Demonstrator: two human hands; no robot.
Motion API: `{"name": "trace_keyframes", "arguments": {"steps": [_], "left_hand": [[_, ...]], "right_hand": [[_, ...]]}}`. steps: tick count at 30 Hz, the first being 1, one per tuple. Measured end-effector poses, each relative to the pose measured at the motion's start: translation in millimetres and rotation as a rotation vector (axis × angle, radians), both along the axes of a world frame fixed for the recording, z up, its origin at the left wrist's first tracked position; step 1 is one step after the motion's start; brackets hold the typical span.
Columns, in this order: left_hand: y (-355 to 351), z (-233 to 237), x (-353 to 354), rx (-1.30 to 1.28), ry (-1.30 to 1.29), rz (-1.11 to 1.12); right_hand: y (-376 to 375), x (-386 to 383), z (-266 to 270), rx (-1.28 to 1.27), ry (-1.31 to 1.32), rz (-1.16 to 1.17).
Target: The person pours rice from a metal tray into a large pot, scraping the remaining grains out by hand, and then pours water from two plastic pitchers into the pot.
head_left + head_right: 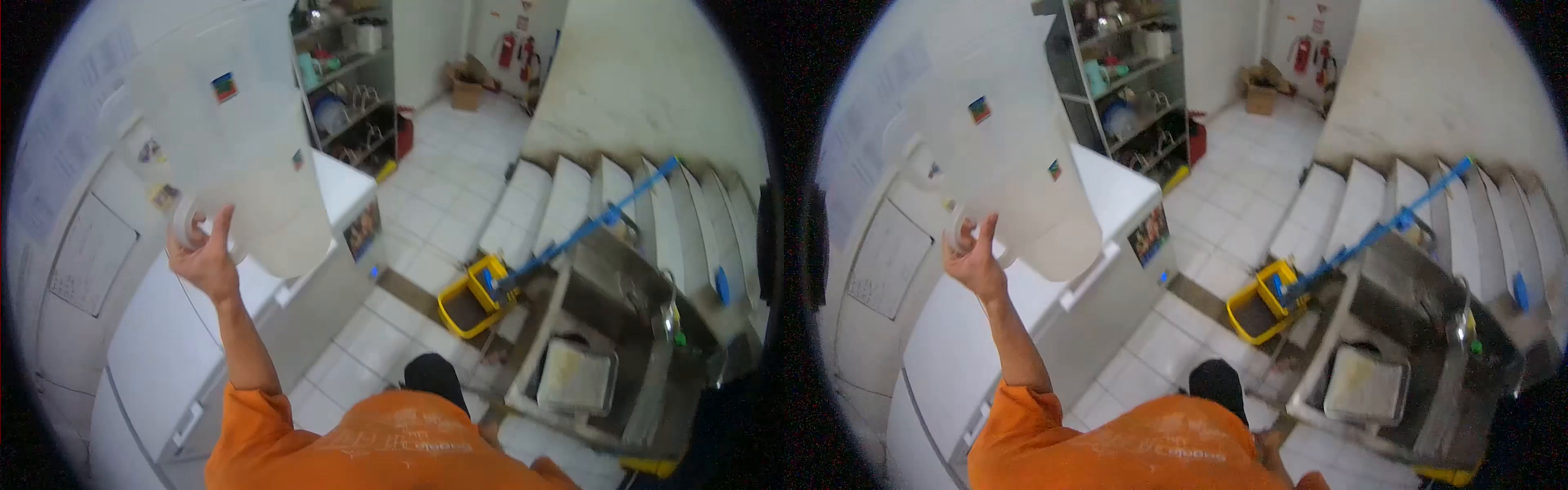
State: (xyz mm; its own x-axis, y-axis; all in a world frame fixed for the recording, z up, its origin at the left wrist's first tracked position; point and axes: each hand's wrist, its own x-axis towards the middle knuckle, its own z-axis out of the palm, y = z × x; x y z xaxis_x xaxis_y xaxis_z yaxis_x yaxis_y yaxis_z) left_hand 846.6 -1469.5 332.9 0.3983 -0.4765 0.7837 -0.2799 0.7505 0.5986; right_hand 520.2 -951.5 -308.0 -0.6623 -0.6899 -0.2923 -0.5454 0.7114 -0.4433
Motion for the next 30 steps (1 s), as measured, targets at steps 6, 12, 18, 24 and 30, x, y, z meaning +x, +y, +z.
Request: {"name": "trace_keyframes", "arguments": {"steps": [6,12,18,24,30], "left_hand": [[-215.5,86.7,-80.6,-0.279,-0.055,0.138],[-408.8,236.9,-112.2,-0.443,-0.197,0.633],[-549.8,379.7,-101.6,-0.702,-0.766,1.503],[-679.7,425.0,-175.5,-0.952,-0.136,0.861],[-820.7,443.9,-198.4,-0.672,-0.161,1.119]], "right_hand": [[-163.5,-53.6,53.7,0.004,-0.413,-0.465],[-409.3,-186.0,46.3,-0.066,-0.482,-0.351],[-694.8,-343.6,94.6,-0.107,-0.326,-0.118],[-898.4,-386.2,199.9,-0.362,-0.383,-0.206],[-1012.9,-412.8,180.6,-0.019,-0.666,-0.260]]}}
